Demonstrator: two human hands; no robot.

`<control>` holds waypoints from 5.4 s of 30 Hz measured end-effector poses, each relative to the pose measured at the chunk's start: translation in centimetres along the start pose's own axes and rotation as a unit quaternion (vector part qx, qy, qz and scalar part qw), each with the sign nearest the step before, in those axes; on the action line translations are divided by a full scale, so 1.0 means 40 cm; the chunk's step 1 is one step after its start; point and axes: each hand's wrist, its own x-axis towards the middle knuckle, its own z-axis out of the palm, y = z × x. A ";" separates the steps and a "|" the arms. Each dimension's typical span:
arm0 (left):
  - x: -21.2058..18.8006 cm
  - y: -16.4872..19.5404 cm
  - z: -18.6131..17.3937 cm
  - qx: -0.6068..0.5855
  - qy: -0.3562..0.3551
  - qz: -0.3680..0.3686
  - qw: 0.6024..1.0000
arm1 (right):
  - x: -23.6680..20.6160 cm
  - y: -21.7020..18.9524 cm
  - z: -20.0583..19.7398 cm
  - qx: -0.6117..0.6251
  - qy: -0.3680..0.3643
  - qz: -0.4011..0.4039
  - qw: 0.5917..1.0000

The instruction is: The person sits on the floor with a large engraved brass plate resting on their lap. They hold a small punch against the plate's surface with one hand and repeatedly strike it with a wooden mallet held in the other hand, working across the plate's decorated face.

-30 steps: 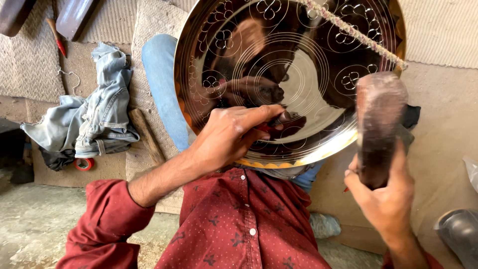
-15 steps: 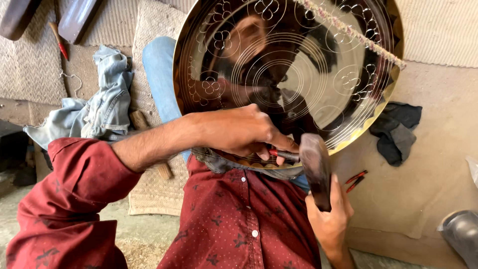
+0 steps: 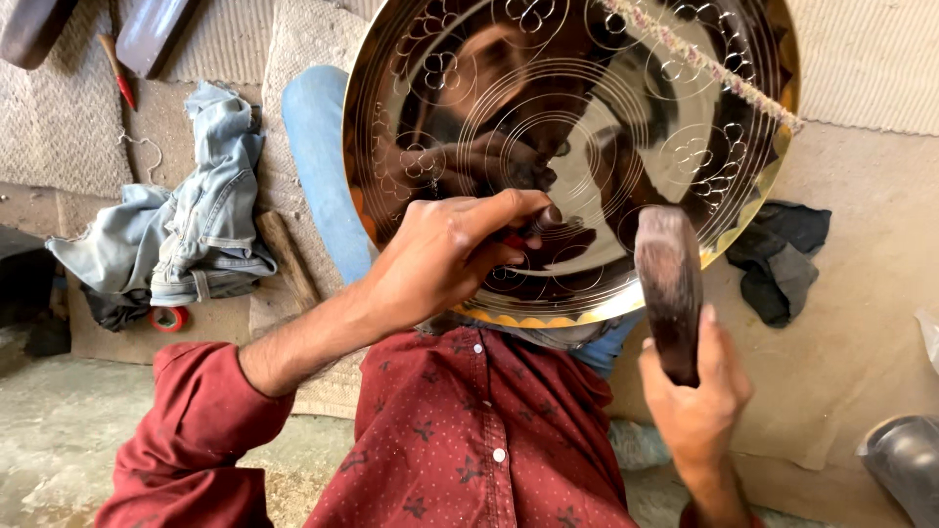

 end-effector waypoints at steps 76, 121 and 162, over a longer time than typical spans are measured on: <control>0.008 0.001 -0.010 -0.009 -0.071 -0.003 0.997 | 0.136 -0.062 -0.092 0.126 -0.143 0.063 0.980; -0.059 0.058 0.062 0.033 0.177 -0.166 0.970 | 0.468 -0.118 -0.168 -0.079 -0.350 -0.096 0.928; 0.082 -0.042 0.041 -0.116 -0.329 0.043 0.936 | -0.128 -0.054 0.022 0.248 -0.057 0.226 0.940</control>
